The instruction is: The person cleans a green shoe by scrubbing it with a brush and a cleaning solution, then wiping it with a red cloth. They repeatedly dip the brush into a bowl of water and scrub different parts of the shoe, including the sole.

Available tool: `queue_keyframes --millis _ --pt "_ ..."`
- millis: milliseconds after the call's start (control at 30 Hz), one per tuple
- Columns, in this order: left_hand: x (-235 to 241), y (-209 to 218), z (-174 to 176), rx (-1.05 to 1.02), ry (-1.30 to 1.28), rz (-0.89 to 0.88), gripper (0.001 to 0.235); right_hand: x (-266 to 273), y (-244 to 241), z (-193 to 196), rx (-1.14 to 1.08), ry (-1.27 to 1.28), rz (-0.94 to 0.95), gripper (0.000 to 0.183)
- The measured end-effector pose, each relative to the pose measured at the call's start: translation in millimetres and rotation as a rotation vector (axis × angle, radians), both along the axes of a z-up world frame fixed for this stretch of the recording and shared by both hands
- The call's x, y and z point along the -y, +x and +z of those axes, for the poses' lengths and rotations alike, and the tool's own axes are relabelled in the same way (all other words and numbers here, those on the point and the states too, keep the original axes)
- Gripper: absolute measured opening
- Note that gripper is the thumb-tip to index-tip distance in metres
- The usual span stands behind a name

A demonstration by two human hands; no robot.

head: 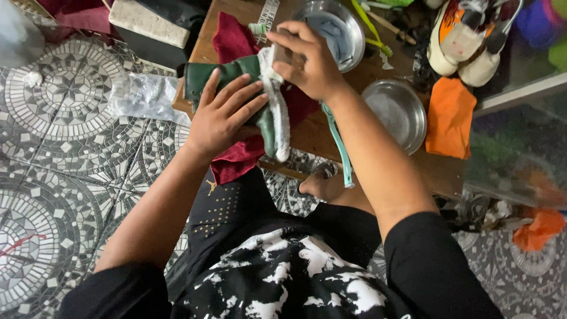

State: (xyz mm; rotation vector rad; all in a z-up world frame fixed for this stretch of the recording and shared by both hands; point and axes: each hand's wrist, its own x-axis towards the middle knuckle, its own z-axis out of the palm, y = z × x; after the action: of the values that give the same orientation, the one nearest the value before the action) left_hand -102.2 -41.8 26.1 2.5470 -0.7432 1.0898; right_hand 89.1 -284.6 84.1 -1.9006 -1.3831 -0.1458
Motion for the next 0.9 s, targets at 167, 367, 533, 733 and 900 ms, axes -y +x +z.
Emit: queue_keyframes --millis 167,367,533,733,900 --pt "-0.7 18.3 35.4 0.082 -0.057 -0.053 0.073 24.1 -57.6 39.2 -0.187 0.014 -0.011 0.073" --pt "-5.3 23.2 69.1 -0.040 0.047 -0.073 0.099 35.6 -65.7 43.7 -0.357 0.174 -0.089 0.077" --pt "-12.4 33.5 82.4 -0.165 0.047 -0.154 0.095 34.4 -71.4 62.0 -0.492 0.307 -0.097 0.086" --pt "-6.2 44.6 79.4 -0.209 -0.084 -0.143 0.091 30.7 -78.3 88.4 -0.368 0.403 -0.019 0.084" --pt "-7.0 51.9 68.9 -0.155 -0.104 -0.133 0.094 41.4 -101.5 122.1 0.090 0.150 -0.023 0.074"
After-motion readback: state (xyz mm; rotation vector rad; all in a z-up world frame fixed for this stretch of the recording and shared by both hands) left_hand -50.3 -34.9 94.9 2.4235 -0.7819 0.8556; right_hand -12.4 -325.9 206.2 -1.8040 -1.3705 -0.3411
